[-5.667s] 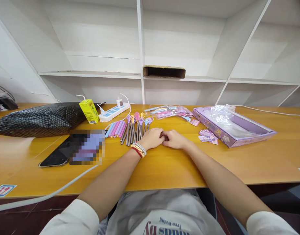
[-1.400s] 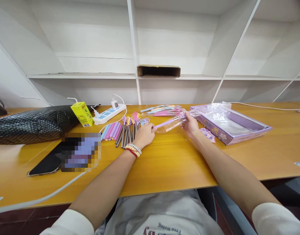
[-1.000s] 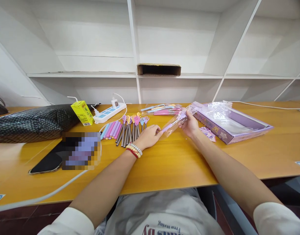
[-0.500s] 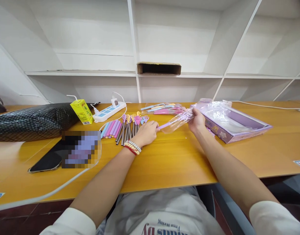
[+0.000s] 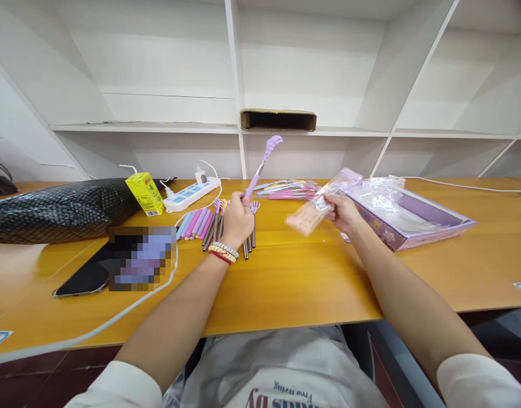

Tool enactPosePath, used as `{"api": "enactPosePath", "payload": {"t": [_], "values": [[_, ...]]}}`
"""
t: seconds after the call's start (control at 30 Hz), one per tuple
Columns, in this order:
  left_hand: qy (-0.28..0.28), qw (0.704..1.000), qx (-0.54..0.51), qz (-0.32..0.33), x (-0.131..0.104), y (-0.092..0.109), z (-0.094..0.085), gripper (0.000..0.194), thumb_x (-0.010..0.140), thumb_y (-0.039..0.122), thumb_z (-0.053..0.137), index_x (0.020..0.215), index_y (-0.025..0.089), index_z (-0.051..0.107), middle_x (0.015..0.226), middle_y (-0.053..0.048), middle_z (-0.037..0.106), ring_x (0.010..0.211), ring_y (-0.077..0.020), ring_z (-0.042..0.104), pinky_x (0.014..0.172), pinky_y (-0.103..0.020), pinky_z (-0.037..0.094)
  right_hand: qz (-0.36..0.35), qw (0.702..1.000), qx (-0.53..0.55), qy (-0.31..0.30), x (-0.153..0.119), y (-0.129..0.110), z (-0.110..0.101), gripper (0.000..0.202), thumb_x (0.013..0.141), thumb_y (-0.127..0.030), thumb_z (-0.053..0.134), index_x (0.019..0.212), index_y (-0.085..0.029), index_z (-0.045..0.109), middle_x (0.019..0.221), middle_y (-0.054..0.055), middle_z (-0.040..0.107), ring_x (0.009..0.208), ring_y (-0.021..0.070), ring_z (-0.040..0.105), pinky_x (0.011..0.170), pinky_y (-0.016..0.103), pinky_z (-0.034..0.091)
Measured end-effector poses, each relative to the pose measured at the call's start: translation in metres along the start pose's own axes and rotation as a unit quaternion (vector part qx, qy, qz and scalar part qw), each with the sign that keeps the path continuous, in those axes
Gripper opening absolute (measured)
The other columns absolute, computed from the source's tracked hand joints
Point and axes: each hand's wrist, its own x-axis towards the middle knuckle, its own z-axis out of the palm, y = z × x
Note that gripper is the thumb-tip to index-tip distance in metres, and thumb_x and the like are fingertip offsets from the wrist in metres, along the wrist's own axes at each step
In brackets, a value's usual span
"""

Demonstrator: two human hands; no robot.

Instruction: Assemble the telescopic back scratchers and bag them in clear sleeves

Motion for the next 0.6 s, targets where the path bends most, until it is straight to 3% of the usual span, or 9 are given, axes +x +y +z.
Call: {"api": "enactPosePath", "payload": {"t": [0.1, 0.2, 0.33, 0.43, 0.5, 0.6], "values": [[-0.054, 0.997, 0.01, 0.054, -0.011, 0.01, 0.003, 0.026, 0.092, 0.031, 0.029, 0.104, 0.018, 0.048, 0.088, -0.008, 0.063, 0.08, -0.0228, 0.06, 0.07, -0.034, 0.042, 0.071, 0.984, -0.141, -0.087, -0.005, 0.009, 0.003, 0.03, 0.059, -0.035, 0.077, 0.063, -0.015, 0.054, 0.041, -0.008, 0.035, 0.034, 0.002, 0.024, 0.032, 0.017, 0.013], [-0.114, 0.988, 0.021, 0.105, -0.022, 0.022, 0.006, 0.026, 0.092, 0.031, 0.03, 0.105, 0.018, 0.048, 0.082, -0.006, 0.063, 0.073, -0.0219, 0.06, 0.066, -0.033, 0.041, 0.078, 0.949, -0.292, -0.091, -0.006, 0.018, 0.005, 0.034, 0.057, -0.042, 0.077, 0.061, -0.015, 0.057, 0.043, -0.005, 0.041, 0.036, 0.0038, 0.028, 0.034, 0.019, 0.017], [-0.146, 0.979, 0.026, 0.139, -0.028, 0.031, 0.005, 0.026, 0.092, 0.029, 0.029, 0.105, 0.018, 0.048, 0.08, -0.005, 0.064, 0.07, -0.0201, 0.06, 0.063, -0.032, 0.04, -0.023, 0.885, -0.464, -0.008, -0.002, 0.027, 0.004, 0.041, 0.049, -0.043, 0.08, 0.073, -0.016, 0.061, 0.061, 0.002, 0.058, 0.056, 0.0146, 0.052, 0.052, 0.026, 0.039], [-0.136, 0.981, 0.036, 0.13, -0.027, 0.03, 0.005, 0.025, 0.092, 0.029, 0.029, 0.105, 0.018, 0.048, 0.081, -0.005, 0.064, 0.07, -0.0194, 0.06, 0.063, -0.031, 0.039, -0.103, 0.832, -0.535, 0.105, -0.003, 0.03, 0.005, 0.057, 0.06, -0.05, 0.072, 0.102, -0.015, 0.057, 0.078, 0.008, 0.063, 0.076, 0.0229, 0.058, 0.069, 0.033, 0.043], [-0.13, 0.983, 0.046, 0.124, -0.026, 0.028, 0.006, 0.026, 0.092, 0.03, 0.029, 0.105, 0.018, 0.048, 0.08, -0.005, 0.064, 0.07, -0.0197, 0.06, 0.063, -0.031, 0.039, -0.142, 0.828, -0.531, 0.109, -0.005, 0.03, 0.009, 0.059, 0.07, -0.05, 0.063, 0.115, -0.015, 0.049, 0.079, 0.007, 0.062, 0.077, 0.0229, 0.057, 0.072, 0.036, 0.042], [-0.152, 0.977, 0.062, 0.134, -0.026, 0.025, 0.007, 0.024, 0.092, 0.029, 0.029, 0.104, 0.019, 0.048, 0.078, -0.004, 0.064, 0.069, -0.0201, 0.06, 0.061, -0.031, 0.037, -0.195, 0.871, -0.451, 0.024, -0.009, 0.031, 0.017, 0.052, 0.074, -0.047, 0.06, 0.115, -0.019, 0.043, 0.078, 0.003, 0.06, 0.069, 0.018, 0.054, 0.067, 0.033, 0.043]]}}
